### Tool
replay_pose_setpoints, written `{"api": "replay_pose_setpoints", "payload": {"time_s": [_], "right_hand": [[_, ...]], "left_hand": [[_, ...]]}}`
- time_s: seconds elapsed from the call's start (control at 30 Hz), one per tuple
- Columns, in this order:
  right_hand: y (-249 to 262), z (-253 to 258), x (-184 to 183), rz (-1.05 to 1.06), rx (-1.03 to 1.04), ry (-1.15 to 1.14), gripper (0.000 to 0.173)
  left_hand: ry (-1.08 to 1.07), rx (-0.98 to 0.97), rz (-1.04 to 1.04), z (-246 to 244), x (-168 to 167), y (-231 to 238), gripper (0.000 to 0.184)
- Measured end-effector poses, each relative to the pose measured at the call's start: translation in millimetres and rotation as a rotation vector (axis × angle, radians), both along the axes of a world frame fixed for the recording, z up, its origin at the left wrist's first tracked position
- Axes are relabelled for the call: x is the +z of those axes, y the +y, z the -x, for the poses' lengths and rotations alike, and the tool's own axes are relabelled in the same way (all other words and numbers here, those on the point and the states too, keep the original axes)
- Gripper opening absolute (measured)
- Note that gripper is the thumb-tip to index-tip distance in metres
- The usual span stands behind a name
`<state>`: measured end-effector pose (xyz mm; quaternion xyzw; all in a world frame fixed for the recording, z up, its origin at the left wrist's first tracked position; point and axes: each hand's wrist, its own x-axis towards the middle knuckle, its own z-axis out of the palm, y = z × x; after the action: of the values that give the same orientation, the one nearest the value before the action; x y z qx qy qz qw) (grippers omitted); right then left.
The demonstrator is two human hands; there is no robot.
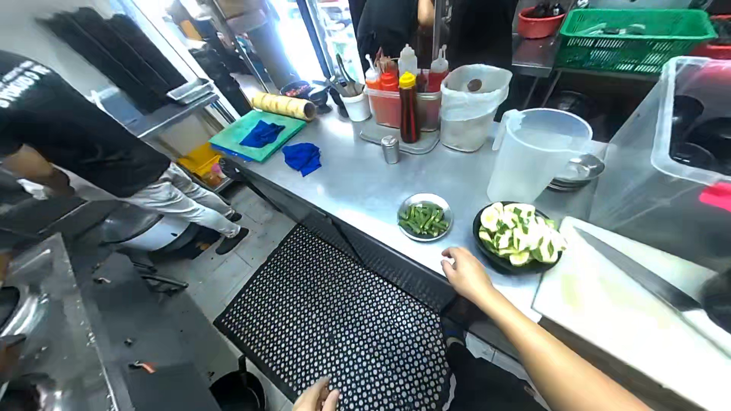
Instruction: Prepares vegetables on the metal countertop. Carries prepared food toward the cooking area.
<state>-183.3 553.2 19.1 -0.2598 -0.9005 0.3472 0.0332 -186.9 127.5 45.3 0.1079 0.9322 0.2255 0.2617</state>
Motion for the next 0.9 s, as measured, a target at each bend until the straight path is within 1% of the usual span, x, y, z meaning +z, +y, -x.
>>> {"api": "replay_pose_setpoints", "payload": {"time_s": [0.07, 0.17, 0.23, 0.27, 0.33, 0.4, 0.5, 0.6, 0.7, 0.8, 0.9], "right_hand": [[20.7, 32.7, -1.1, -0.041, -0.1, 0.04, 0.034], [46.0, 72.4, -6.7, -0.006, -0.163, -0.08, 0.051], [57.7, 89.5, -13.6, -0.014, -0.149, -0.172, 0.048], [61.3, 94.2, -16.5, -0.031, -0.134, -0.195, 0.044], [66.8, 99.4, -18.6, -0.06, -0.099, -0.214, 0.038], [68.8, 100.9, -19.3, -0.067, -0.072, -0.223, 0.036], [68.0, 103.9, -14.1, -0.061, -0.07, -0.236, 0.036], [71.4, 108.1, -8.9, -0.053, -0.067, -0.259, 0.039], [69.4, 101.2, -18.6, -0.001, -0.082, -0.168, 0.034], [67.0, 91.7, -19.2, 0.075, -0.143, -0.018, 0.029], [53.8, 81.1, -13.3, 0.167, -0.26, 0.073, 0.026]], "left_hand": [[0.068, -0.058, -0.021, 35.9, 11.0, 68.3, 0.046], [0.089, -0.221, -0.018, 63.7, 31.2, 174.8, 0.045], [0.068, -0.318, -0.091, 67.2, 37.9, 224.3, 0.045], [0.043, -0.35, -0.131, 66.6, 37.7, 239.5, 0.045], [-0.015, -0.389, -0.162, 64.4, 31.2, 253.0, 0.045], [-0.068, -0.399, -0.136, 63.3, 17.5, 249.5, 0.044], [-0.142, -0.384, -0.085, 71.2, -1.4, 237.4, 0.043], [-0.195, -0.36, -0.111, 87.5, -11.6, 234.8, 0.042], [-0.247, -0.429, -0.148, 106.8, -15.7, 234.3, 0.042], [-0.284, -0.459, -0.258, 130.2, -16.7, 239.5, 0.04], [-0.411, -0.317, -0.458, 148.6, -21.0, 251.2, 0.031]]}}
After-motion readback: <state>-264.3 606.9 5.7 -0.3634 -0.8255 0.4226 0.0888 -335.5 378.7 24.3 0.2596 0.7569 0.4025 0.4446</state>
